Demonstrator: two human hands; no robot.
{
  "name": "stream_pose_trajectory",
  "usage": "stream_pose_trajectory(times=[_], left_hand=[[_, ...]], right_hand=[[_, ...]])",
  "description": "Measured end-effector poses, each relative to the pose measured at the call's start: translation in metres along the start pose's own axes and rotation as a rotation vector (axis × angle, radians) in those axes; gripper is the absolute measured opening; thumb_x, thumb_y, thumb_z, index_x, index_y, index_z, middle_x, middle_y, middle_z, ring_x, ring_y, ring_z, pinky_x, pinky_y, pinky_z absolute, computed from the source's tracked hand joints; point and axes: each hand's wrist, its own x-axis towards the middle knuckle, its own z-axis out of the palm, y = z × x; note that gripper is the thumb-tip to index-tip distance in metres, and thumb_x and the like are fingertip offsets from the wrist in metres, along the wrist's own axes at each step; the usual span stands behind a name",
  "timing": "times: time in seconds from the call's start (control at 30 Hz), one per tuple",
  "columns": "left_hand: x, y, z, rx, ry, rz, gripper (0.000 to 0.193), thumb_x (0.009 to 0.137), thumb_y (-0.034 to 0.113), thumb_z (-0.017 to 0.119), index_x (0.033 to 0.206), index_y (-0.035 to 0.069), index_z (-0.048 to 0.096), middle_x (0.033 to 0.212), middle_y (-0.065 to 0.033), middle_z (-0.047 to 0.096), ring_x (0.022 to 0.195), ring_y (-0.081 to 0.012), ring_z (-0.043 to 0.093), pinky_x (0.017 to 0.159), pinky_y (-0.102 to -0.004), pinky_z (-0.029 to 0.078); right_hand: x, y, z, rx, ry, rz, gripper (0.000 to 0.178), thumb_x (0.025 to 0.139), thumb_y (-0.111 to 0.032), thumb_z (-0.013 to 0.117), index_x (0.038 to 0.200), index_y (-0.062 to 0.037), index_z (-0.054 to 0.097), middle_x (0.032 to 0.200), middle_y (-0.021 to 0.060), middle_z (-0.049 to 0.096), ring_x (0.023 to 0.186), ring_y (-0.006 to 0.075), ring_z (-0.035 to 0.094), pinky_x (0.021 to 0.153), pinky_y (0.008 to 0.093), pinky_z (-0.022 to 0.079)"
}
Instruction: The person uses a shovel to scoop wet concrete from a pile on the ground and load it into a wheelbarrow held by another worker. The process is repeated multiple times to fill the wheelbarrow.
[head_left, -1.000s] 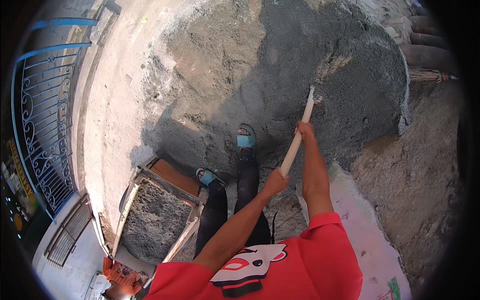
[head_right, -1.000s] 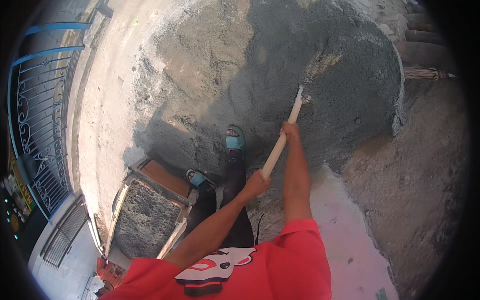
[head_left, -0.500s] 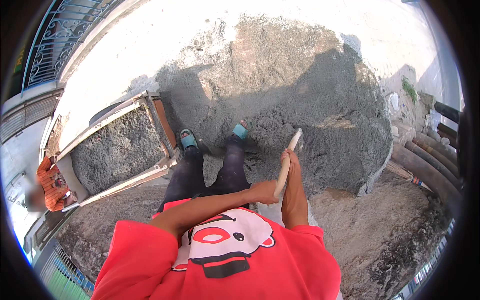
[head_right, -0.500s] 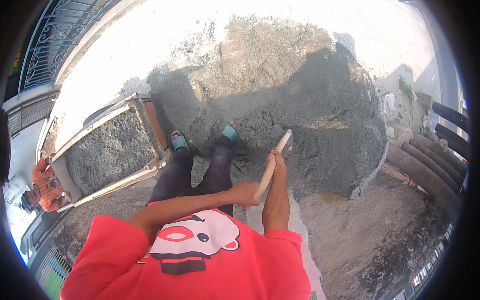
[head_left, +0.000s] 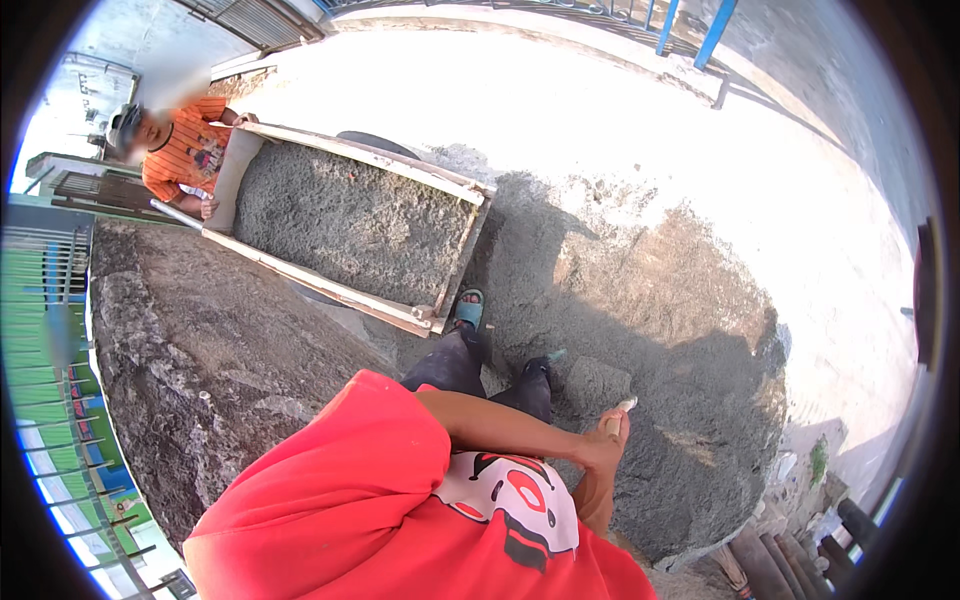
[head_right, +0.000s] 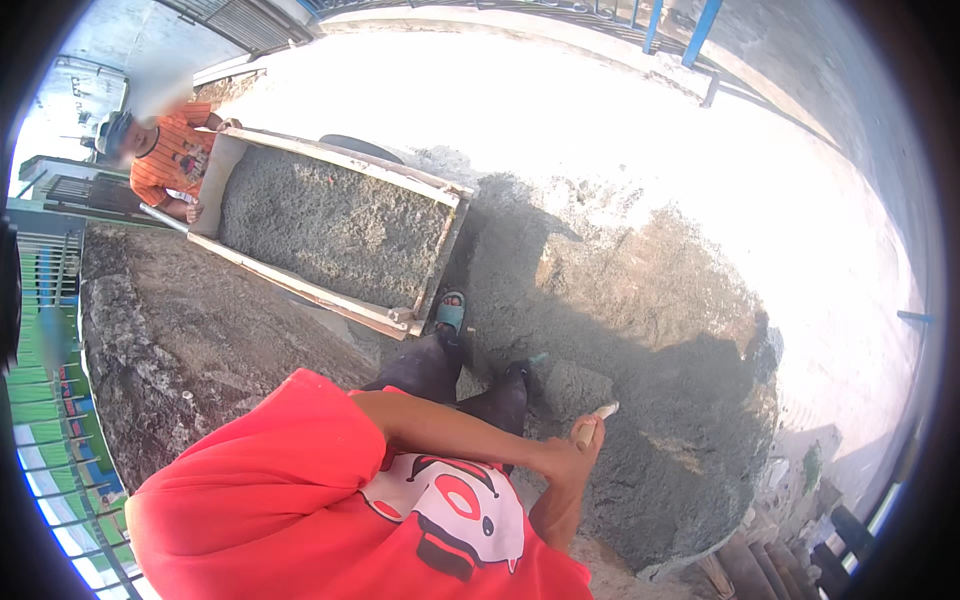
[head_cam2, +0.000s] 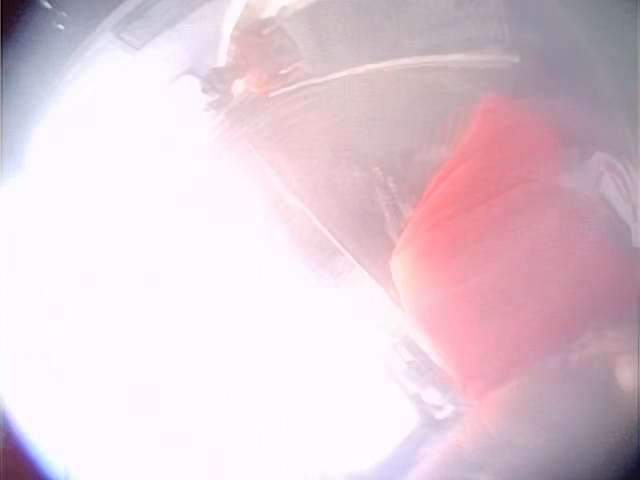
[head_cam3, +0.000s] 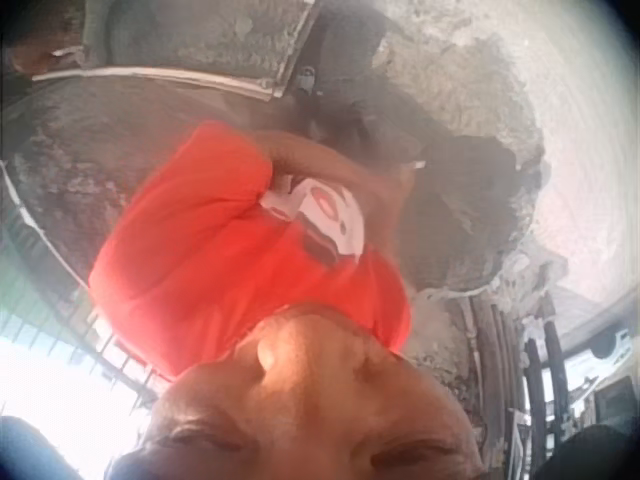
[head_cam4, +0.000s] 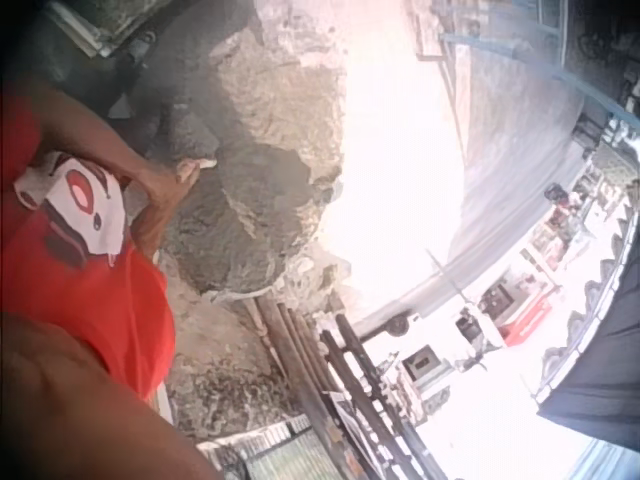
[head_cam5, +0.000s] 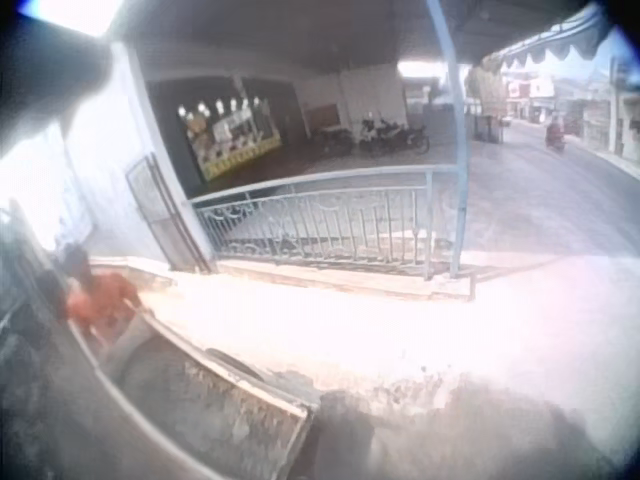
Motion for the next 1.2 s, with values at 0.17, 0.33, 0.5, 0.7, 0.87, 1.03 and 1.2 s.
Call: stream_pose_trajectory(times=[0.17, 0.33, 0.5, 0.7, 0.87, 1.03, 1.2], left_hand=[[-0.060, -0.051, -0.046, 0.007, 0.082, 0.152, 0.050, 0.076, 0.012, 0.060, 0.120, -0.005, 0.043, 0.079, -0.0196, 0.065, 0.069, -0.0332, 0.066, 0.057, -0.0454, 0.048], [-0.178, -0.125, -0.089, 0.016, 0.082, 0.311, 0.060, 0.080, 0.010, 0.058, 0.134, -0.005, 0.035, 0.084, -0.0221, 0.066, 0.076, -0.0366, 0.066, 0.063, -0.0488, 0.049], [-0.305, -0.257, -0.118, 0.050, 0.219, 0.250, 0.041, 0.078, 0.019, 0.061, 0.111, -0.003, 0.052, 0.095, -0.0222, 0.065, 0.090, -0.0379, 0.063, 0.077, -0.0464, 0.048], [-0.566, -0.403, -0.133, 0.193, 0.689, -0.432, 0.033, 0.073, 0.011, 0.065, 0.106, 0.013, 0.057, 0.097, -0.0058, 0.064, 0.102, -0.0242, 0.061, 0.089, -0.0405, 0.044], [-0.758, -0.493, -0.077, 0.477, 1.394, -1.089, 0.031, 0.068, -0.008, 0.057, 0.093, 0.008, 0.062, 0.098, -0.0062, 0.056, 0.104, -0.0261, 0.051, 0.092, -0.0387, 0.037], [-0.781, -0.533, -0.041, 0.579, 1.602, -1.121, 0.024, 0.072, -0.006, 0.050, 0.093, 0.006, 0.055, 0.094, -0.0099, 0.053, 0.101, -0.0293, 0.050, 0.089, -0.0413, 0.037], [-0.616, -0.588, 0.035, -0.042, 1.416, -1.108, 0.036, 0.069, -0.003, 0.061, 0.102, 0.011, 0.062, 0.105, -0.0061, 0.058, 0.109, -0.0294, 0.051, 0.093, -0.0445, 0.039]], right_hand=[[0.019, 0.017, 0.018, -0.267, 0.087, -0.060, 0.023, 0.091, -0.028, 0.051, 0.084, -0.0074, 0.043, 0.072, 0.0046, 0.049, 0.061, 0.0139, 0.050, 0.055, 0.0251, 0.044], [0.066, 0.054, 0.050, -0.636, 0.139, -0.129, 0.030, 0.091, -0.037, 0.050, 0.079, -0.0107, 0.041, 0.067, 0.0032, 0.048, 0.056, 0.0146, 0.049, 0.051, 0.0275, 0.044], [0.173, 0.142, 0.086, -0.360, 0.399, -0.066, 0.029, 0.089, -0.036, 0.048, 0.074, -0.0142, 0.039, 0.062, -0.0001, 0.044, 0.055, 0.0158, 0.048, 0.053, 0.0300, 0.045], [0.177, 0.470, 0.234, -0.436, 0.223, 0.192, 0.015, 0.088, -0.020, 0.046, 0.075, -0.0127, 0.043, 0.065, 0.0023, 0.047, 0.063, 0.0202, 0.050, 0.072, 0.0422, 0.050], [0.118, 0.748, 0.337, -0.369, 0.066, 0.753, 0.027, 0.090, -0.020, 0.059, 0.109, -0.0037, 0.050, 0.107, 0.0094, 0.056, 0.104, 0.0297, 0.056, 0.096, 0.0516, 0.040], [0.077, 0.764, 0.369, -0.404, -0.245, 0.751, 0.035, 0.086, -0.016, 0.067, 0.111, -0.0029, 0.048, 0.111, 0.0093, 0.053, 0.113, 0.0275, 0.051, 0.102, 0.0479, 0.040], [0.096, 0.617, 0.326, -0.801, -0.163, 0.567, 0.041, 0.084, -0.020, 0.068, 0.118, -0.0070, 0.048, 0.126, 0.0068, 0.049, 0.125, 0.0249, 0.042, 0.108, 0.0465, 0.030]])
